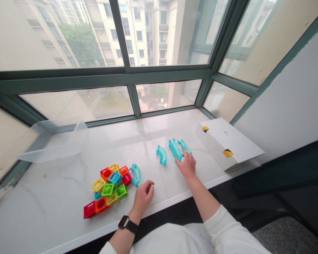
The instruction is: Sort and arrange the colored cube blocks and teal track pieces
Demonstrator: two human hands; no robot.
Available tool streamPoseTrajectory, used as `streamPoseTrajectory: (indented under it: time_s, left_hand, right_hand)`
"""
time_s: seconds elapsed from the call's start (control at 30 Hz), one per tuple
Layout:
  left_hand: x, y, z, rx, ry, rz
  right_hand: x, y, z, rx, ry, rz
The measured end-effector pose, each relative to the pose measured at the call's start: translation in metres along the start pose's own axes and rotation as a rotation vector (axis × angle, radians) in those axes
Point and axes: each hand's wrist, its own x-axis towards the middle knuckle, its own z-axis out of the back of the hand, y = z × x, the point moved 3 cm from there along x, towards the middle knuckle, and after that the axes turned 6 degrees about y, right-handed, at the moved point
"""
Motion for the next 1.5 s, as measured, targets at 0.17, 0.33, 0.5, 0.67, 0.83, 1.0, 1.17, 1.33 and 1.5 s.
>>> streamPoseTrajectory:
  time_s: [0.17,0.33,0.5,0.67,0.83,1.0,1.17,1.33,1.5]
  left_hand:
    - [-0.0003,-0.0012,0.0000,-0.004,0.005,0.001]
    - [-0.0002,-0.0027,0.0008,0.003,0.007,0.001]
    - [-0.0001,-0.0035,0.0011,0.002,0.011,0.001]
    - [-0.0005,-0.0028,0.0007,-0.001,0.017,0.001]
    - [-0.0001,-0.0024,0.0003,-0.009,0.014,-0.003]
    - [0.0000,-0.0031,0.0007,-0.010,0.009,-0.010]
    - [-0.0003,0.0002,0.0002,-0.008,0.009,-0.014]
    - [-0.0002,0.0006,-0.0003,-0.003,0.007,-0.015]
    - [-0.0002,-0.0029,0.0004,-0.003,0.008,-0.008]
  right_hand:
    - [-0.0007,0.0005,0.0005,-0.016,-0.010,0.002]
    - [-0.0008,-0.0001,-0.0005,-0.017,-0.020,0.003]
    - [-0.0010,-0.0009,-0.0014,-0.004,-0.025,0.002]
    - [-0.0008,-0.0016,-0.0013,0.008,-0.020,0.003]
    - [-0.0008,-0.0011,0.0007,0.009,-0.021,0.008]
    - [-0.0009,-0.0012,0.0013,0.006,-0.014,0.013]
    - [-0.0010,-0.0027,-0.0006,0.001,-0.015,0.018]
    - [-0.0008,-0.0036,-0.0015,-0.007,-0.013,0.017]
    - [-0.0017,-0.0030,-0.0010,-0.028,-0.005,0.013]
